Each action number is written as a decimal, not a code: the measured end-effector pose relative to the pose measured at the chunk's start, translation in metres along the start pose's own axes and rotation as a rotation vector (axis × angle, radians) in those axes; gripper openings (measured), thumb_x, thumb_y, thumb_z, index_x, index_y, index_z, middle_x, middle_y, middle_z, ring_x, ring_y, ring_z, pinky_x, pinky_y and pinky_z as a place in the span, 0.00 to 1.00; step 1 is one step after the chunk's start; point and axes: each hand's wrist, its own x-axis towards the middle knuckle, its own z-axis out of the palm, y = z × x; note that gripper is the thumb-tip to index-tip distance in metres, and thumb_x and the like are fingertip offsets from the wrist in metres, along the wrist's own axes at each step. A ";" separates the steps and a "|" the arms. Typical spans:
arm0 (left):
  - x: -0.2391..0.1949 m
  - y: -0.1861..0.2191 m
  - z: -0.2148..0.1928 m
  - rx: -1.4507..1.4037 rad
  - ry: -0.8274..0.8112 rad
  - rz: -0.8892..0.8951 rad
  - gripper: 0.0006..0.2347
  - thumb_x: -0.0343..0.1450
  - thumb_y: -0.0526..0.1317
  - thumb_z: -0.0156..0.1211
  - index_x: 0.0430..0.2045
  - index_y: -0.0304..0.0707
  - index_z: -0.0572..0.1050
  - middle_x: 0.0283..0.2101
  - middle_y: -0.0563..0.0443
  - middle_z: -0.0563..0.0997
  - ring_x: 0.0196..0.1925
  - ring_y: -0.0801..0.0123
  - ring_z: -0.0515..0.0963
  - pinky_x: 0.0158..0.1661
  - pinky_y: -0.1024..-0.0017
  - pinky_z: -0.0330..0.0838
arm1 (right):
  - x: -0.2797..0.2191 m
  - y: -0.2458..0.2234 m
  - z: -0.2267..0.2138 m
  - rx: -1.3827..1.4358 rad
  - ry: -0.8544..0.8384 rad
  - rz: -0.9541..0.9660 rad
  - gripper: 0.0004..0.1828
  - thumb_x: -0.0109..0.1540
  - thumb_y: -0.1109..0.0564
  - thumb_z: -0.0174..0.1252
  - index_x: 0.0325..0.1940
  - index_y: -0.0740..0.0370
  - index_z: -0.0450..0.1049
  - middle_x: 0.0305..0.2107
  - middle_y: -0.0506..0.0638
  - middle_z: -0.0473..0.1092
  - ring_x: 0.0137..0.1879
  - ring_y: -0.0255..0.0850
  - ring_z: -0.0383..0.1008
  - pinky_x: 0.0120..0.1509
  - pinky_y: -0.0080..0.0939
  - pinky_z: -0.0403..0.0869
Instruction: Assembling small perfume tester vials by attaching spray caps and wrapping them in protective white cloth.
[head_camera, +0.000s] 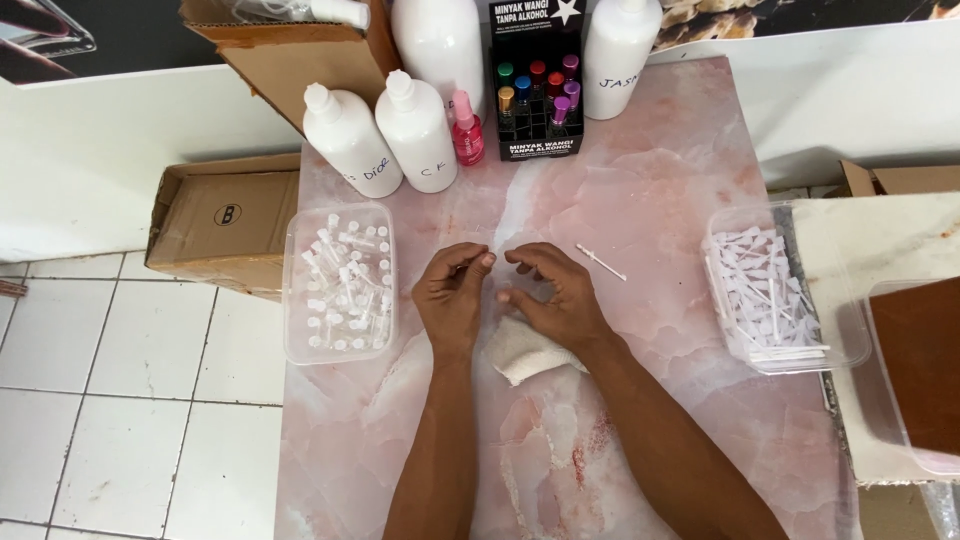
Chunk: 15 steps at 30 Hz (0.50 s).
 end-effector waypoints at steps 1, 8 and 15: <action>0.001 0.000 -0.002 -0.002 0.004 0.003 0.05 0.66 0.26 0.71 0.33 0.30 0.82 0.36 0.45 0.83 0.35 0.74 0.81 0.38 0.76 0.80 | 0.000 -0.004 -0.001 0.000 -0.004 -0.004 0.22 0.57 0.60 0.73 0.55 0.64 0.78 0.42 0.56 0.77 0.43 0.42 0.74 0.48 0.44 0.73; 0.000 -0.005 -0.005 -0.110 0.083 -0.112 0.06 0.65 0.26 0.71 0.32 0.27 0.80 0.37 0.39 0.84 0.35 0.71 0.82 0.38 0.74 0.82 | -0.002 -0.008 0.000 -0.105 -0.153 0.063 0.18 0.56 0.68 0.69 0.51 0.69 0.80 0.42 0.64 0.76 0.49 0.56 0.78 0.54 0.54 0.74; -0.002 0.001 0.002 -0.108 0.009 -0.101 0.05 0.66 0.26 0.70 0.32 0.26 0.82 0.38 0.37 0.84 0.36 0.70 0.84 0.39 0.73 0.83 | -0.001 0.001 -0.003 -0.180 -0.090 0.024 0.17 0.62 0.67 0.62 0.56 0.65 0.79 0.41 0.60 0.76 0.48 0.54 0.78 0.53 0.51 0.76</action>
